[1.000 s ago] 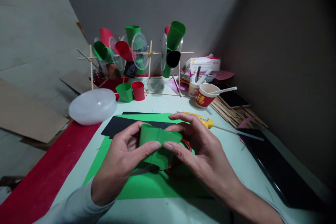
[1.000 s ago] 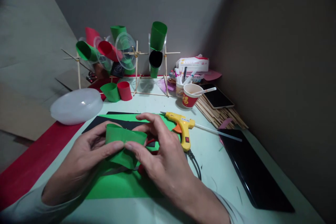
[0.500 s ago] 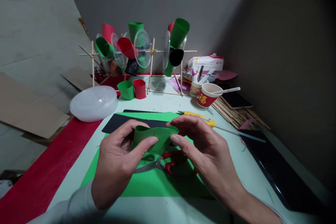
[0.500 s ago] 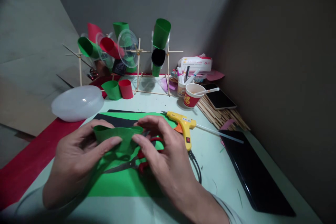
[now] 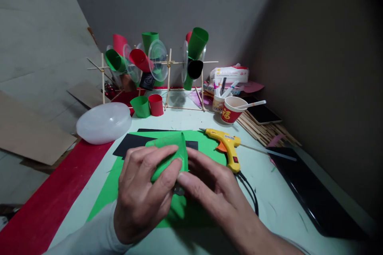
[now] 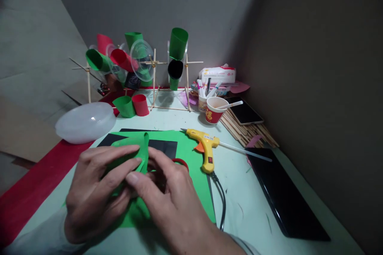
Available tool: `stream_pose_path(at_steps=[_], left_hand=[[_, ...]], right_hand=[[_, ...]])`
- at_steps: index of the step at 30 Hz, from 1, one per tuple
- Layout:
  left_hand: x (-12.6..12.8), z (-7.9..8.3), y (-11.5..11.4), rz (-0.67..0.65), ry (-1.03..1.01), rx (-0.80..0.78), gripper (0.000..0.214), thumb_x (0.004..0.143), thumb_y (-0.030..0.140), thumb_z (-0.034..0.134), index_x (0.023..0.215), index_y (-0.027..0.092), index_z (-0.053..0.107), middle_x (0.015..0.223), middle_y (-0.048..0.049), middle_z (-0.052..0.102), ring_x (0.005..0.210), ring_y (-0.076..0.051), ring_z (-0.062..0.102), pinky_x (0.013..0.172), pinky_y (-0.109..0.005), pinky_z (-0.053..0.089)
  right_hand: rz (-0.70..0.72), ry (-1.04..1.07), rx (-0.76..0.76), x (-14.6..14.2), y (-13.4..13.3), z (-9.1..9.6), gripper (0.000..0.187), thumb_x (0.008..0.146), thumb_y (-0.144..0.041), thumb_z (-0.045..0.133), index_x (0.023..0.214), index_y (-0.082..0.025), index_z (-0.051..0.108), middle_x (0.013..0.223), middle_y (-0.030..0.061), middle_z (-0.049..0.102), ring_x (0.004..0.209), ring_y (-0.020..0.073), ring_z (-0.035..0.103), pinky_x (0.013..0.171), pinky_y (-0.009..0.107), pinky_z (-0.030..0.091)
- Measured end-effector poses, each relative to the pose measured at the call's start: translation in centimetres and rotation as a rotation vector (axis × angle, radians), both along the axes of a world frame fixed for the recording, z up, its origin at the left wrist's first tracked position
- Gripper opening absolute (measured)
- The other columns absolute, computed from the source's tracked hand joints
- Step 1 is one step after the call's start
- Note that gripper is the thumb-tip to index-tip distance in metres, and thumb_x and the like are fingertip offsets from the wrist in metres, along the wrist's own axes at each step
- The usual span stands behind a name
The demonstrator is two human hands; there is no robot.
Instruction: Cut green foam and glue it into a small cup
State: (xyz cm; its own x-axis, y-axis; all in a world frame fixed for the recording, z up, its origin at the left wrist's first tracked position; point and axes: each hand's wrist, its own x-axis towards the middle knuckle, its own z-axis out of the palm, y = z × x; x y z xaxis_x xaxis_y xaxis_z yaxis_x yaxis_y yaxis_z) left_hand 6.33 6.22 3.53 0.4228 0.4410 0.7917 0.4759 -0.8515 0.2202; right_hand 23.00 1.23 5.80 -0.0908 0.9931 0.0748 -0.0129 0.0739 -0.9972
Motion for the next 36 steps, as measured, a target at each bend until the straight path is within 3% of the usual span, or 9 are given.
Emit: stream_pose_path(at_steps=[5,8,11,13,17,20,23,30,36], left_hand=[[0.2,0.0,-0.5,-0.076,-0.011,-0.145,0.068,0.075,0.010,0.074,0.137,0.033,0.061,0.130,-0.0081,0.067,0.111,-0.032,0.058,0.100,-0.042,0.041],[0.1,0.2,-0.5,-0.033,-0.139,-0.191,0.057,0.076,0.008,0.074,0.124,0.038,0.070,0.122,-0.0039,0.068,0.106,-0.029,0.058,0.098,-0.039,0.042],[0.1,0.9,0.0,0.025,-0.274,-0.282,0.052,0.079,0.009,0.074,0.122,0.039,0.069,0.125,-0.0016,0.063,0.115,-0.027,0.055,0.104,-0.039,0.039],[0.1,1.5,0.6,0.024,-0.360,-0.498,0.044,0.081,0.017,0.076,0.121,0.034,0.069,0.122,-0.0024,0.065,0.114,-0.027,0.058,0.102,-0.036,0.042],[0.2,2.6,1.7,-0.060,-0.427,-1.030,0.017,0.078,0.035,0.080,0.090,0.024,0.076,0.088,-0.0027,0.073,0.082,-0.021,0.067,0.072,-0.025,0.052],[0.2,2.7,2.2,-0.119,-0.506,-1.206,0.016,0.075,0.034,0.082,0.080,0.021,0.074,0.077,-0.0005,0.069,0.070,-0.016,0.062,0.060,-0.021,0.048],[0.2,2.5,2.4,-0.159,-0.552,-1.277,0.013,0.076,0.029,0.082,0.081,0.021,0.073,0.076,0.0013,0.068,0.068,-0.012,0.060,0.058,-0.017,0.045],[0.1,2.4,2.6,-0.234,-0.480,-1.385,0.017,0.079,0.030,0.079,0.088,0.019,0.070,0.073,0.0035,0.062,0.063,-0.009,0.054,0.056,-0.016,0.043],[0.1,2.4,2.6,-0.152,-0.461,-1.353,0.018,0.078,0.030,0.080,0.080,0.017,0.068,0.073,0.0032,0.059,0.065,-0.008,0.053,0.057,-0.015,0.044]], right_hand=[[-0.134,-0.136,0.052,1.0,0.7,-0.6,0.032,0.096,-0.037,0.056,0.124,-0.024,0.066,0.105,0.0060,0.075,0.089,0.0230,0.069,0.074,0.037,0.058],[-0.159,-0.288,0.121,1.6,0.9,-0.5,0.034,0.096,-0.031,0.053,0.125,-0.020,0.068,0.111,0.0081,0.076,0.094,0.0249,0.070,0.086,0.043,0.055],[-0.121,-0.409,0.158,1.9,0.8,-0.4,0.036,0.097,-0.031,0.050,0.128,-0.022,0.066,0.116,0.0068,0.075,0.099,0.0274,0.069,0.085,0.044,0.055],[-0.097,-0.478,0.187,2.0,0.7,-0.3,0.036,0.098,-0.031,0.049,0.131,-0.026,0.063,0.119,0.0052,0.074,0.101,0.0274,0.070,0.081,0.042,0.055],[0.001,-0.495,0.225,2.0,0.7,-0.2,0.031,0.098,-0.026,0.047,0.127,-0.030,0.056,0.111,0.0025,0.075,0.086,0.0210,0.072,0.070,0.035,0.054],[-0.004,-0.522,0.209,2.0,0.9,-0.3,0.025,0.097,-0.024,0.048,0.120,-0.029,0.054,0.104,0.0016,0.075,0.089,0.0223,0.071,0.069,0.035,0.053],[0.001,-0.508,0.210,2.0,0.9,-0.4,0.022,0.098,-0.024,0.047,0.118,-0.029,0.052,0.107,0.0014,0.073,0.095,0.0217,0.070,0.071,0.032,0.052],[0.048,-0.446,0.226,2.5,0.9,-0.4,0.021,0.103,-0.025,0.044,0.121,-0.032,0.049,0.103,-0.0013,0.071,0.085,0.0141,0.069,0.068,0.025,0.051],[0.030,-0.506,0.181,2.6,0.8,-0.3,0.019,0.103,-0.030,0.044,0.121,-0.031,0.051,0.111,0.0004,0.069,0.097,0.0171,0.068,0.078,0.029,0.053]])
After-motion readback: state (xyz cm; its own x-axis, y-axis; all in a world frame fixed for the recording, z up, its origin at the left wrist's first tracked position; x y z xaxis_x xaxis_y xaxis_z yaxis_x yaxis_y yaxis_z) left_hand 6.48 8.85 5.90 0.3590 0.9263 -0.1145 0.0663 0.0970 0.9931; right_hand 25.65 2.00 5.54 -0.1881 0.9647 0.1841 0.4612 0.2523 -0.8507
